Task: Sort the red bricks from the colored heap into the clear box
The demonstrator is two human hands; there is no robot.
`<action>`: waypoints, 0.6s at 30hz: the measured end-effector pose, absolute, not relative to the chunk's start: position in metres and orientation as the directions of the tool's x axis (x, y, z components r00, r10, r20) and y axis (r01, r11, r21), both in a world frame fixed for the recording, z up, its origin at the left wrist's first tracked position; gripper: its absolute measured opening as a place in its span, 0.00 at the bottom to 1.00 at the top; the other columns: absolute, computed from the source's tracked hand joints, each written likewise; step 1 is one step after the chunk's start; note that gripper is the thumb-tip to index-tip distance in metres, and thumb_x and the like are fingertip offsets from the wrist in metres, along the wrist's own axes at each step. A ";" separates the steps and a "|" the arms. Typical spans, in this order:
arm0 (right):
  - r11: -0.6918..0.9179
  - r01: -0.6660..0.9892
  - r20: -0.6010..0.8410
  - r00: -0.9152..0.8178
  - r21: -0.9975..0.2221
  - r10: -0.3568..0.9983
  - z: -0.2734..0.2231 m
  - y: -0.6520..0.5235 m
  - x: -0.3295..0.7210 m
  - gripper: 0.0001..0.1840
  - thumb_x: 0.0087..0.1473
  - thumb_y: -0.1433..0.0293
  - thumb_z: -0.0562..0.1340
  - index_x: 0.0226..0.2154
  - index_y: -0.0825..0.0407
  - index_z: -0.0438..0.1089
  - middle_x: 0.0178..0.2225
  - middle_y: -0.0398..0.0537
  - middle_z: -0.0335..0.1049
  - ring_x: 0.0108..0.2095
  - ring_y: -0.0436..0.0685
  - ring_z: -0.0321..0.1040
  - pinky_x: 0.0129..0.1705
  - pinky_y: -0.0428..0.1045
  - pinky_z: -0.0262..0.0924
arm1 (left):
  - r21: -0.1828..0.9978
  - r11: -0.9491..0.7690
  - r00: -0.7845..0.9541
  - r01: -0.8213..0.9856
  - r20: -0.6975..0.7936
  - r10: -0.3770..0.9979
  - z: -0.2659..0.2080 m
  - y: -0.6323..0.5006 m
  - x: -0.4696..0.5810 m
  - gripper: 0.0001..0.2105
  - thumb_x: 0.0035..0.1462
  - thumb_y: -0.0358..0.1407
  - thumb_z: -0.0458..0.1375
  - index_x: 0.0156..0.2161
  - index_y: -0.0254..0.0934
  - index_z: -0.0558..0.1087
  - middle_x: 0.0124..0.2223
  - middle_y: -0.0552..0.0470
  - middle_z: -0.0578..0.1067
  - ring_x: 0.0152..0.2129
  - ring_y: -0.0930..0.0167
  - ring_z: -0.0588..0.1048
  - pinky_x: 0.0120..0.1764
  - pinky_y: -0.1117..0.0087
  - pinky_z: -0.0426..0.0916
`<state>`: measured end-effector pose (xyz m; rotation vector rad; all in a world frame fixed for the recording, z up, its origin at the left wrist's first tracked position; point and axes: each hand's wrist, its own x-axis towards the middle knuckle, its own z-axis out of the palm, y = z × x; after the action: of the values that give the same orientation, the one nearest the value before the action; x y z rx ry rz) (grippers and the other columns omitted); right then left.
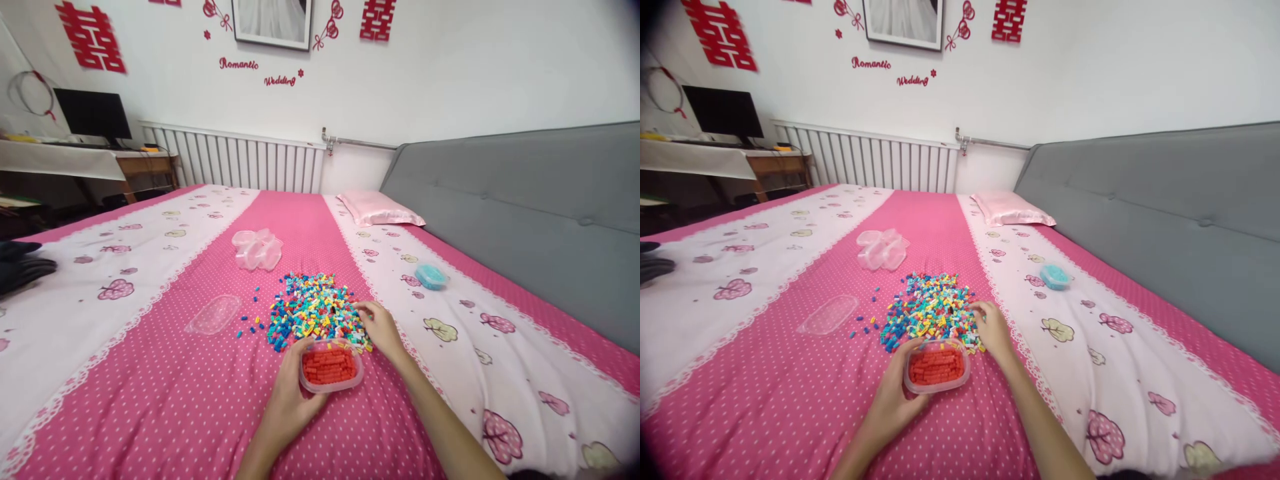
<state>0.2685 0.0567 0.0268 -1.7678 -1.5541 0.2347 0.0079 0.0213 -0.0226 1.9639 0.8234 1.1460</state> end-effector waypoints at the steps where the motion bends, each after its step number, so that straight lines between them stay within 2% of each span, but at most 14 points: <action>1: 0.015 0.788 0.326 0.238 -0.616 0.915 0.027 0.065 0.267 0.16 0.62 0.75 0.54 0.43 0.52 0.76 0.46 0.51 0.77 0.49 0.57 0.73 0.55 0.55 0.65 | 0.818 -0.550 0.404 0.168 0.452 0.796 -0.023 0.022 0.008 0.33 0.54 0.29 0.62 0.64 0.44 0.58 0.63 0.41 0.66 0.60 0.56 0.69 0.62 0.48 0.64; 4: -0.027 0.838 0.288 0.217 -0.544 0.933 0.028 0.088 0.260 0.11 0.66 0.69 0.59 0.49 0.52 0.73 0.50 0.51 0.74 0.51 0.58 0.72 0.55 0.59 0.66 | 0.815 -0.553 0.406 0.173 0.453 0.794 -0.022 0.022 0.009 0.34 0.54 0.27 0.62 0.64 0.44 0.57 0.63 0.41 0.66 0.60 0.56 0.69 0.63 0.47 0.63; 7: -0.060 0.887 0.247 0.192 -0.458 0.950 0.029 0.104 0.251 0.19 0.64 0.61 0.64 0.54 0.52 0.69 0.55 0.53 0.70 0.50 0.60 0.72 0.51 0.61 0.70 | 0.815 -0.551 0.412 0.180 0.446 0.795 -0.021 0.022 0.008 0.33 0.54 0.28 0.62 0.64 0.44 0.57 0.63 0.42 0.65 0.60 0.57 0.68 0.63 0.48 0.63; 18: -0.048 0.983 0.211 0.085 -0.175 0.974 0.035 0.103 0.240 0.20 0.64 0.61 0.63 0.55 0.52 0.69 0.55 0.53 0.70 0.51 0.61 0.71 0.51 0.61 0.70 | 0.817 -0.552 0.413 0.168 0.450 0.792 -0.023 0.023 0.007 0.32 0.55 0.31 0.63 0.64 0.43 0.57 0.63 0.41 0.65 0.60 0.56 0.68 0.63 0.48 0.63</action>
<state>0.2399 0.1030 0.0350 -2.0934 -1.9568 -0.0501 0.0074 0.0232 -0.0226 1.9721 0.8139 1.1404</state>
